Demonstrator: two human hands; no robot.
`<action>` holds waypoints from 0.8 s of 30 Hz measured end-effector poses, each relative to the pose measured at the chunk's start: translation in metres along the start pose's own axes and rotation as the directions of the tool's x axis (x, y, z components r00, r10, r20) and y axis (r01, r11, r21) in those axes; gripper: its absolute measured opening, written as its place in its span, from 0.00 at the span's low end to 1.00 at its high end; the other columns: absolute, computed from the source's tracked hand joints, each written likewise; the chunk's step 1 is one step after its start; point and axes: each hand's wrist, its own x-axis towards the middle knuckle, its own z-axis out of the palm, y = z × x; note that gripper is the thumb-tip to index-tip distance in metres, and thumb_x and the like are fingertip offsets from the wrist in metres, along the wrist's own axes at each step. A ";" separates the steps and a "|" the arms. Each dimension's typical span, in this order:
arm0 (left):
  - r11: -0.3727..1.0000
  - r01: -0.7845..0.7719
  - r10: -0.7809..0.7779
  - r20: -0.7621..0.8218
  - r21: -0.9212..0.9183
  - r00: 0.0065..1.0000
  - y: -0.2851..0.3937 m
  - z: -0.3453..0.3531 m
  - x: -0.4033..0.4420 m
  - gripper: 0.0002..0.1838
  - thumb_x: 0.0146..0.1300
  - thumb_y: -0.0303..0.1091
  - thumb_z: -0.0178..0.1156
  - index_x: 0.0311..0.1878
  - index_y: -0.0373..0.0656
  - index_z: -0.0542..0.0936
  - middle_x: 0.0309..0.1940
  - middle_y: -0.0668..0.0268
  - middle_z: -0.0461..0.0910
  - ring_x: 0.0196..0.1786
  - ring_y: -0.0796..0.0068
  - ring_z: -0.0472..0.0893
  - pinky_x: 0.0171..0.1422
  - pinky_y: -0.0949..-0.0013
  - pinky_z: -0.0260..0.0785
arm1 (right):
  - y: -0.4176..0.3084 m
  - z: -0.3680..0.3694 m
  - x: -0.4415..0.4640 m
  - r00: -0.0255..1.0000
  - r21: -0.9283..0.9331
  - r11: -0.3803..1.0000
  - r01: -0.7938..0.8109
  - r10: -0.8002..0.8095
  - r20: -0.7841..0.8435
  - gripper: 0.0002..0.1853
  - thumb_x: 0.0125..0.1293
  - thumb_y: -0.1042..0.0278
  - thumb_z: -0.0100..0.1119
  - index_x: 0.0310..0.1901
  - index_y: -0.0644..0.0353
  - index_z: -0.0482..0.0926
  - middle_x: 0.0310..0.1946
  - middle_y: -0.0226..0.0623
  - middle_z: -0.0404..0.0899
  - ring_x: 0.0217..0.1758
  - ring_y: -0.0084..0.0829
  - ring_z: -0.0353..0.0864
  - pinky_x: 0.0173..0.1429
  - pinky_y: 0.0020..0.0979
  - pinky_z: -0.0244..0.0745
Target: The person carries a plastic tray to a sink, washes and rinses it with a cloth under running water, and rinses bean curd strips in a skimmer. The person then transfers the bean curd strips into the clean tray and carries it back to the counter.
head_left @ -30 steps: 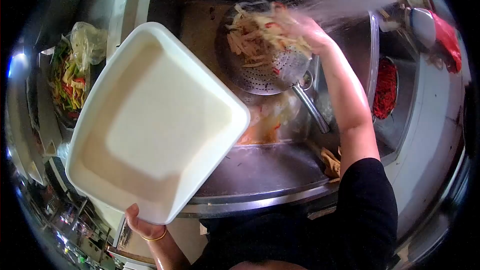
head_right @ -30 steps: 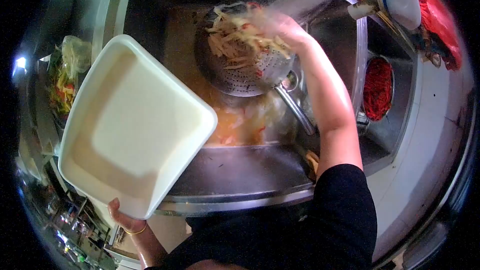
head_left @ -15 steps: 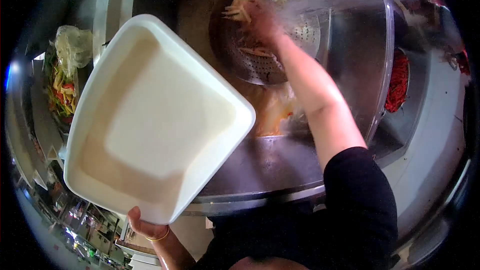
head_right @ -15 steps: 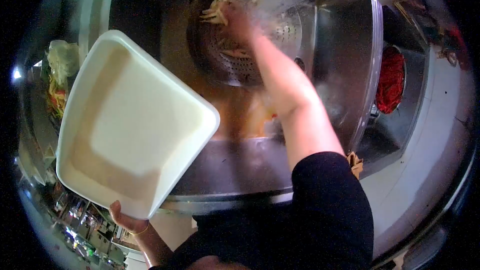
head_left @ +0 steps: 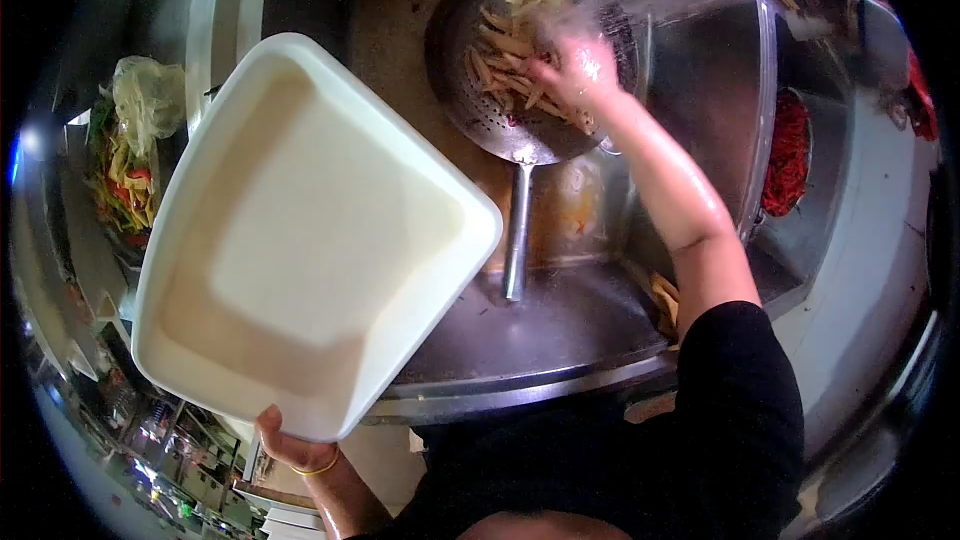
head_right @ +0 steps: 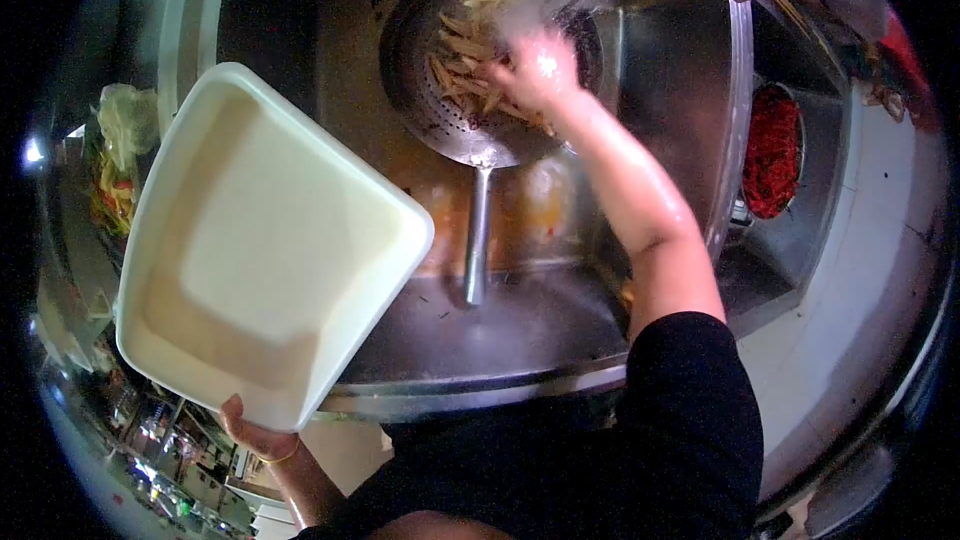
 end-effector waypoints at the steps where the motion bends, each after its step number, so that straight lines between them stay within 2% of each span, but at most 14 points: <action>1: 1.000 0.008 -0.008 0.003 0.001 1.000 0.000 0.000 0.000 0.36 0.48 0.37 0.55 0.63 0.33 0.68 0.54 0.53 0.74 0.56 0.54 0.75 0.58 0.53 0.71 | -0.007 0.008 -0.006 1.000 -0.029 1.000 -0.007 0.008 0.027 0.35 0.57 0.45 0.65 0.67 0.45 0.70 0.68 0.45 0.67 0.69 0.51 0.67 0.69 0.50 0.65; 3: 1.000 0.029 -0.029 0.001 -0.004 1.000 0.001 -0.003 -0.001 0.36 0.48 0.37 0.56 0.63 0.33 0.68 0.53 0.53 0.74 0.55 0.54 0.75 0.58 0.52 0.71 | -0.021 0.024 -0.018 0.996 -0.087 0.996 -0.017 0.024 0.082 0.38 0.57 0.42 0.65 0.67 0.46 0.69 0.68 0.48 0.66 0.68 0.52 0.67 0.68 0.53 0.65; 5: 0.998 0.053 -0.053 -0.002 -0.019 0.999 0.001 -0.008 0.000 0.36 0.48 0.37 0.56 0.63 0.33 0.68 0.53 0.53 0.74 0.55 0.55 0.75 0.59 0.53 0.71 | -0.006 0.052 -0.006 0.975 0.082 0.994 -0.074 0.055 0.217 0.35 0.60 0.38 0.60 0.66 0.49 0.71 0.67 0.51 0.66 0.70 0.55 0.64 0.70 0.59 0.60; 6: 0.998 0.060 -0.060 0.000 -0.022 0.998 0.002 -0.006 -0.001 0.36 0.48 0.37 0.56 0.63 0.33 0.68 0.53 0.54 0.74 0.55 0.54 0.75 0.59 0.53 0.71 | 0.012 0.072 0.003 0.988 0.156 0.987 -0.022 -0.003 0.154 0.28 0.65 0.46 0.57 0.64 0.48 0.73 0.65 0.51 0.68 0.67 0.51 0.69 0.67 0.50 0.66; 9: 0.998 0.050 -0.050 0.011 -0.027 0.999 0.001 0.002 0.001 0.35 0.48 0.38 0.55 0.63 0.33 0.68 0.53 0.54 0.74 0.55 0.54 0.75 0.58 0.53 0.71 | 0.019 0.045 0.036 0.908 0.184 0.975 0.128 -0.190 0.375 0.20 0.66 0.52 0.56 0.55 0.54 0.78 0.55 0.47 0.78 0.57 0.54 0.75 0.61 0.47 0.73; 10: 0.999 0.039 -0.039 0.003 -0.006 0.999 0.001 -0.001 0.001 0.35 0.48 0.38 0.55 0.63 0.33 0.68 0.53 0.54 0.74 0.55 0.54 0.75 0.58 0.53 0.71 | 0.013 0.041 0.040 0.931 0.390 0.906 -0.165 0.012 0.366 0.22 0.62 0.55 0.62 0.56 0.54 0.77 0.54 0.47 0.78 0.58 0.53 0.75 0.61 0.45 0.72; 11: 0.999 0.030 -0.030 -0.006 0.016 1.000 0.000 -0.006 0.000 0.35 0.48 0.39 0.55 0.62 0.33 0.69 0.53 0.54 0.74 0.54 0.54 0.75 0.58 0.53 0.71 | 0.013 0.038 0.036 0.968 0.346 0.934 0.084 -0.159 0.196 0.22 0.61 0.55 0.63 0.55 0.54 0.77 0.54 0.48 0.79 0.58 0.53 0.75 0.61 0.44 0.72; 13: 0.998 0.053 -0.052 0.046 -0.017 0.998 -0.001 -0.021 0.003 0.35 0.52 0.41 0.56 0.64 0.33 0.68 0.54 0.52 0.74 0.56 0.54 0.76 0.58 0.53 0.72 | 0.012 0.028 0.026 0.845 0.127 0.836 0.535 -0.525 -0.103 0.23 0.59 0.56 0.65 0.55 0.54 0.77 0.52 0.49 0.79 0.58 0.53 0.75 0.61 0.44 0.72; 16: 0.999 0.000 -0.002 0.077 0.034 0.997 -0.002 -0.014 0.001 0.35 0.53 0.42 0.56 0.64 0.33 0.67 0.55 0.52 0.74 0.56 0.55 0.76 0.58 0.53 0.72 | 0.000 0.006 -0.003 0.864 0.005 0.894 0.449 -0.433 -0.256 0.24 0.58 0.59 0.63 0.57 0.54 0.77 0.51 0.47 0.80 0.57 0.51 0.76 0.61 0.43 0.72; 18: 0.998 -0.028 0.023 0.089 0.054 0.996 -0.001 -0.008 0.001 0.36 0.53 0.42 0.57 0.64 0.32 0.67 0.55 0.52 0.74 0.57 0.55 0.75 0.58 0.53 0.72 | -0.009 -0.009 -0.024 0.927 0.005 0.950 0.313 -0.307 0.214 0.23 0.57 0.62 0.62 0.56 0.54 0.78 0.50 0.45 0.81 0.55 0.48 0.78 0.59 0.43 0.73; 19: 0.999 -0.020 0.016 0.096 0.043 0.995 -0.001 -0.008 0.001 0.36 0.53 0.42 0.57 0.65 0.32 0.66 0.55 0.52 0.74 0.57 0.55 0.75 0.58 0.53 0.72 | -0.013 -0.014 -0.035 0.874 -0.019 0.969 0.245 -0.212 0.436 0.22 0.57 0.63 0.62 0.56 0.54 0.78 0.49 0.44 0.81 0.54 0.47 0.78 0.58 0.43 0.73; 21: 0.999 -0.029 0.025 0.096 0.041 0.995 -0.001 -0.007 0.001 0.37 0.53 0.41 0.57 0.65 0.33 0.65 0.55 0.51 0.73 0.57 0.54 0.75 0.60 0.53 0.72 | -0.012 -0.008 -0.064 0.847 0.179 0.981 0.076 -0.159 0.507 0.14 0.61 0.70 0.55 0.49 0.55 0.80 0.45 0.44 0.82 0.53 0.46 0.80 0.58 0.43 0.75; 22: 0.998 -0.042 0.038 0.089 0.052 0.995 0.000 -0.006 0.001 0.37 0.53 0.41 0.57 0.66 0.33 0.65 0.56 0.51 0.73 0.58 0.54 0.74 0.60 0.52 0.71 | -0.011 0.003 -0.079 0.975 0.232 0.962 0.144 -0.178 0.132 0.15 0.60 0.70 0.55 0.50 0.55 0.79 0.41 0.43 0.82 0.49 0.45 0.81 0.54 0.44 0.75; 24: 0.998 -0.044 0.040 0.072 0.044 0.997 -0.002 -0.008 0.000 0.38 0.52 0.39 0.57 0.67 0.33 0.64 0.57 0.51 0.72 0.58 0.54 0.74 0.62 0.52 0.70 | -0.008 -0.008 -0.080 0.988 0.219 0.976 0.003 -0.037 0.151 0.18 0.59 0.68 0.58 0.52 0.54 0.78 0.42 0.43 0.82 0.48 0.46 0.80 0.54 0.44 0.75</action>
